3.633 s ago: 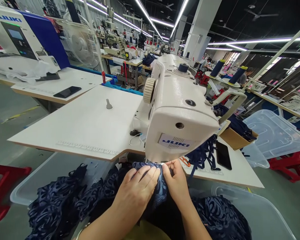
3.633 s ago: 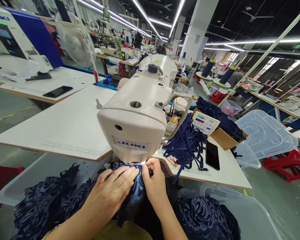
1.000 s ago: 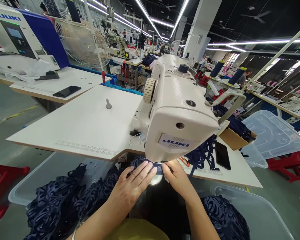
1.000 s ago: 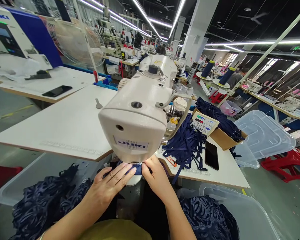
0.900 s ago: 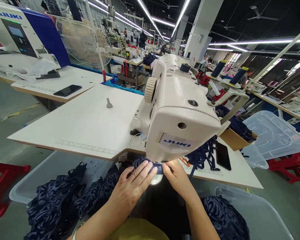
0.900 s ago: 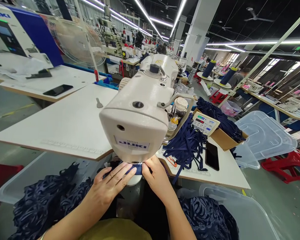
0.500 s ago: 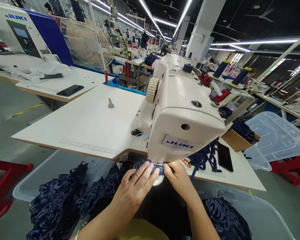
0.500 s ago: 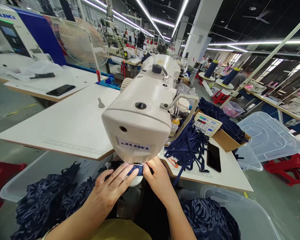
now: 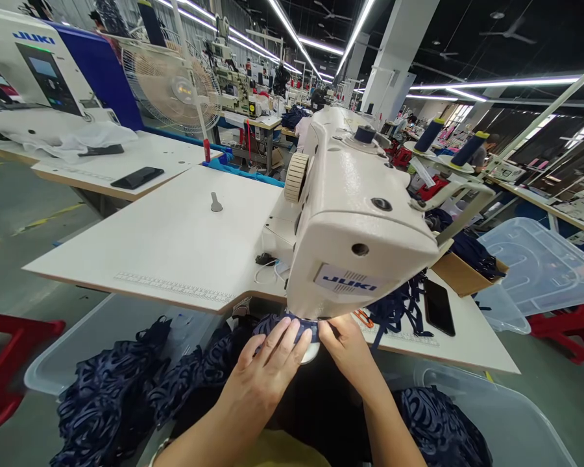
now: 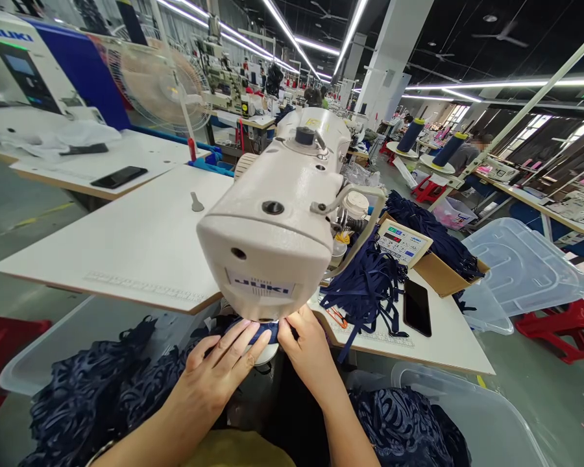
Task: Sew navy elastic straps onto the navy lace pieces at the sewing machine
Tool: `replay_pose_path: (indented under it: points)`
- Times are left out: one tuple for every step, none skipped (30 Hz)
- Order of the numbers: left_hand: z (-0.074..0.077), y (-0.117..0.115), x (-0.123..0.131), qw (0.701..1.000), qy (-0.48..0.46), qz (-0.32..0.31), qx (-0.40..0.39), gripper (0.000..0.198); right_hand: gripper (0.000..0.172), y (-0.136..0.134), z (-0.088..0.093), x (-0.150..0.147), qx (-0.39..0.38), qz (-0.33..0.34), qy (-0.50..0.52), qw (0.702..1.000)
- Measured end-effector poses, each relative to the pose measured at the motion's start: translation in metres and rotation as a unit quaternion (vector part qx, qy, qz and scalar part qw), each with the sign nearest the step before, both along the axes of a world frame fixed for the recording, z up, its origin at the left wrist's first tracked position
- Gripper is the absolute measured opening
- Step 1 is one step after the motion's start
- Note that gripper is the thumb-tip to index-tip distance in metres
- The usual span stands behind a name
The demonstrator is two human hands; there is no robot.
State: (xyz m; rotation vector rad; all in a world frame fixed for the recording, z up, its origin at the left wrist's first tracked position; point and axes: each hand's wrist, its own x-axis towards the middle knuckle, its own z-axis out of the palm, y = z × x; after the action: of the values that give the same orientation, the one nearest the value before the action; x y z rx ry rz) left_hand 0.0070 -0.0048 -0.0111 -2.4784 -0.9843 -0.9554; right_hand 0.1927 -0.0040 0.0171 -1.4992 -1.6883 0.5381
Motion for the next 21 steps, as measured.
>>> replay_pose_path:
  points:
    - [0.0001,0.0001,0.0002,1.0,-0.002,-0.001,0.001,0.04,0.021,0.0004,-0.0001,-0.0001,0.001,0.0,0.001,1.0]
    - [0.0002,0.0002,0.0005,1.0,-0.004,-0.003,0.002,0.04,0.021,0.0008,-0.0002,-0.0002,0.002,-0.001,0.001,1.0]
    - [0.0002,0.0001,0.0007,1.0,-0.006,-0.005,0.003,0.039,0.021,0.0011,-0.0006,-0.0004,0.003,-0.001,0.001,1.0]
    - [0.0,0.0,0.0008,1.0,-0.008,-0.006,0.003,0.039,0.021,0.0014,-0.0011,-0.0005,0.004,-0.001,0.002,1.0]
    - [-0.0003,-0.0001,0.0009,1.0,-0.008,-0.006,-0.001,0.039,0.021,0.0016,-0.0018,-0.0007,0.006,0.0,0.002,1.0]
    - [-0.0007,-0.0003,0.001,1.0,-0.007,-0.005,-0.004,0.039,0.021,0.0019,-0.0025,-0.0007,0.008,0.001,0.003,1.0]
    - [-0.0012,-0.0005,0.001,1.0,-0.006,-0.004,-0.007,0.039,0.02,0.0023,-0.0033,-0.0008,0.01,0.003,0.004,1.0]
    - [-0.0017,-0.0007,0.001,1.0,-0.005,-0.003,-0.009,0.039,0.021,0.0027,-0.0042,-0.0008,0.011,0.005,0.006,1.0]
    - [-0.0022,-0.0009,0.001,1.0,-0.005,-0.002,-0.008,0.039,0.021,0.0032,-0.005,-0.0008,0.011,0.006,0.008,1.0]
    - [-0.0026,-0.001,0.001,1.0,-0.004,0.0,-0.005,0.039,0.021,0.0036,-0.0057,-0.0008,0.012,0.006,0.01,1.0]
    - [-0.0029,-0.001,0.0009,1.0,-0.005,0.002,-0.003,0.039,0.021,0.004,-0.0064,-0.0009,0.011,0.006,0.01,1.0]
    - [-0.003,-0.001,0.0007,1.0,-0.007,0.007,-0.002,0.039,0.021,0.0043,-0.007,-0.0009,0.011,0.006,0.009,1.0]
    - [-0.0029,-0.0008,0.0005,1.0,-0.01,0.011,-0.004,0.039,0.021,0.0045,-0.0075,-0.001,0.011,0.006,0.007,1.0]
    - [-0.0025,-0.0006,0.0001,1.0,-0.013,0.013,-0.006,0.039,0.022,0.0046,-0.0079,-0.001,0.012,0.007,0.005,1.0]
    - [-0.0021,-0.0004,-0.0003,1.0,-0.016,0.012,-0.006,0.04,0.022,0.0045,-0.0082,-0.0011,0.011,0.007,0.005,1.0]
    - [-0.0015,-0.0002,-0.0008,1.0,-0.019,0.009,-0.008,0.04,0.022,0.0044,-0.0084,-0.0012,0.01,0.007,0.005,1.0]
    - [-0.0008,0.0,-0.0013,1.0,-0.023,0.008,-0.011,0.04,0.022,0.0042,-0.0086,-0.0013,0.009,0.007,0.006,1.0]
    - [-0.0002,0.0,-0.0018,1.0,-0.026,0.005,-0.016,0.04,0.022,0.0039,-0.0087,-0.0015,0.009,0.005,0.007,1.0]
    - [0.0004,0.0,-0.0022,0.999,-0.03,0.005,-0.023,0.04,0.023,0.0036,-0.0086,-0.0019,0.008,0.004,0.009,1.0]
    - [0.001,-0.0002,-0.0027,0.999,-0.034,0.006,-0.03,0.04,0.023,0.0034,-0.0083,-0.0023,0.008,0.004,0.011,1.0]
    - [0.0014,-0.0004,-0.003,0.999,-0.037,0.008,-0.038,0.04,0.023,0.0031,-0.0078,-0.0029,0.009,0.004,0.014,1.0]
